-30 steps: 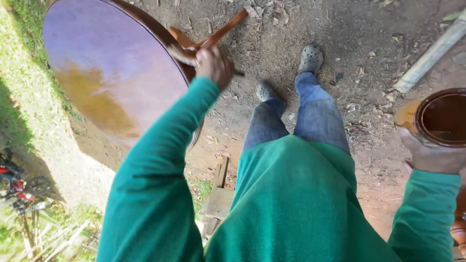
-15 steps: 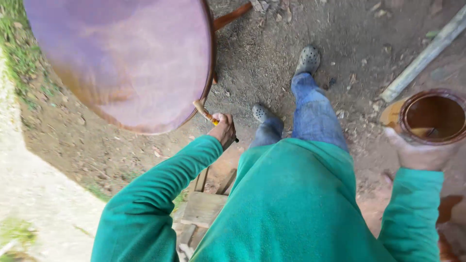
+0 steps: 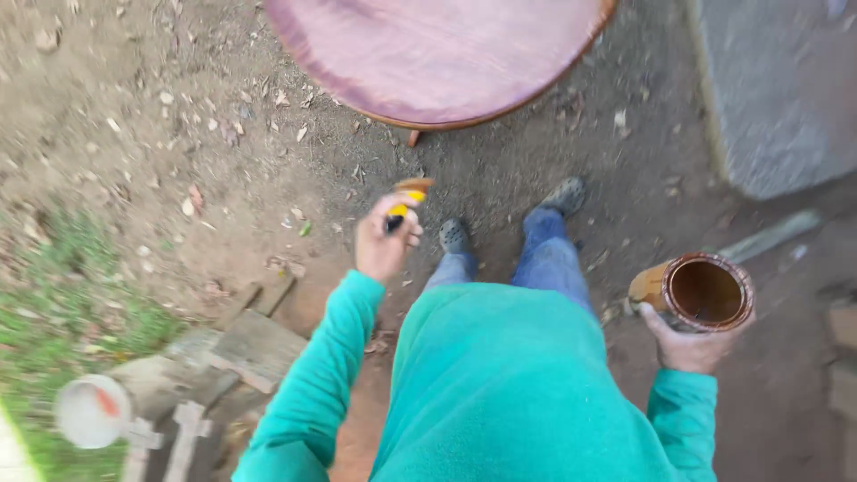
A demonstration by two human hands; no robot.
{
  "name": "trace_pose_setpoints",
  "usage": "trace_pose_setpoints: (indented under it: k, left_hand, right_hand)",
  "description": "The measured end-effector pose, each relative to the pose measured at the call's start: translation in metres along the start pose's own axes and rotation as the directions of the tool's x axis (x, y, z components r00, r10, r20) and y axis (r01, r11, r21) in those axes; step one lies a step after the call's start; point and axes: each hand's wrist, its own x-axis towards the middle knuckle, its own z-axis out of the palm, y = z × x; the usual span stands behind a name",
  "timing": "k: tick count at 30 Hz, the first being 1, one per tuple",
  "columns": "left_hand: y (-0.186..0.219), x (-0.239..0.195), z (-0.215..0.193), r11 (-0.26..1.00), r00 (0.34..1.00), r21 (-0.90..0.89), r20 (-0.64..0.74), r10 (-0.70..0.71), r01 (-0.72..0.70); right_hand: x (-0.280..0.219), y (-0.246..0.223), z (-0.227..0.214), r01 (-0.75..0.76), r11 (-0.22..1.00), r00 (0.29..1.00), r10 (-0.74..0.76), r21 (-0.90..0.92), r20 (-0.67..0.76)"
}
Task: The person applies a dark wood stain to a round wooden table using a yellow-handled brush. They repeatedly dip the brush into a can of stain and coat the tabletop and the table's legs and base. The person moves around the table to ensure even coverage on all surfaces.
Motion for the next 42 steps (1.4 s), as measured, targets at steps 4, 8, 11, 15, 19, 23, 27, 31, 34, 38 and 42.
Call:
trace_pose_setpoints:
  k: [4,8,11,15,19,23,27,31,34,38,42]
  left_hand:
    - [-0.006,-0.047,0.021,0.967,0.981,-0.18,0.111,-0.16,0.179]
    - [-0.03,-0.056,0.049,1.0,0.977,0.011,0.213,-0.005,0.003]
    - [-0.041,-0.044,0.052,0.952,0.982,0.298,0.19,0.017,-0.074]
    - [-0.078,-0.004,0.021,0.799,0.99,0.589,0.135,0.048,-0.119]
    - [-0.078,0.047,-0.052,0.731,0.999,0.682,-0.046,0.007,0.026]
    - [-0.085,0.078,-0.116,0.721,0.981,0.684,-0.193,0.035,0.108]
    - [-0.106,0.088,-0.145,0.735,0.871,0.676,-0.329,0.364,-0.052]
    - [-0.076,0.095,-0.122,0.647,0.832,0.713,-0.511,0.217,0.269]
    - [-0.042,0.084,-0.055,0.437,0.898,0.866,-0.371,0.235,0.243]
    - [-0.016,0.031,0.061,0.54,0.967,0.824,-0.246,0.07,0.17]
    - [0.032,-0.013,0.139,0.981,0.988,0.164,-0.123,-0.087,0.107]
  right_hand:
    - [0.015,-0.03,0.001,0.015,1.0,0.998,-0.015,0.009,0.057]
    - [0.033,-0.038,-0.002,0.117,0.991,0.99,-0.112,-0.058,0.088]
    - [0.048,-0.062,-0.005,0.195,0.981,0.969,-0.191,-0.007,0.157]
    - [0.049,-0.073,-0.007,0.221,0.967,0.968,-0.202,-0.125,0.147]
    - [0.047,-0.079,-0.012,0.191,0.971,0.974,-0.169,-0.146,0.149]
    - [0.048,-0.062,-0.017,0.16,0.985,0.977,-0.149,-0.063,0.155]
    - [0.063,-0.047,-0.019,0.13,0.991,0.983,-0.125,-0.023,0.134]
    - [0.093,-0.023,-0.021,0.092,0.995,0.987,-0.085,-0.043,0.136]
    - [0.118,0.004,-0.019,0.091,0.996,0.988,-0.089,-0.01,0.123]
    - [0.15,0.043,-0.018,0.123,0.991,0.987,-0.127,0.046,0.099]
    - [0.191,0.058,-0.024,0.219,0.964,0.952,-0.245,0.151,0.185]
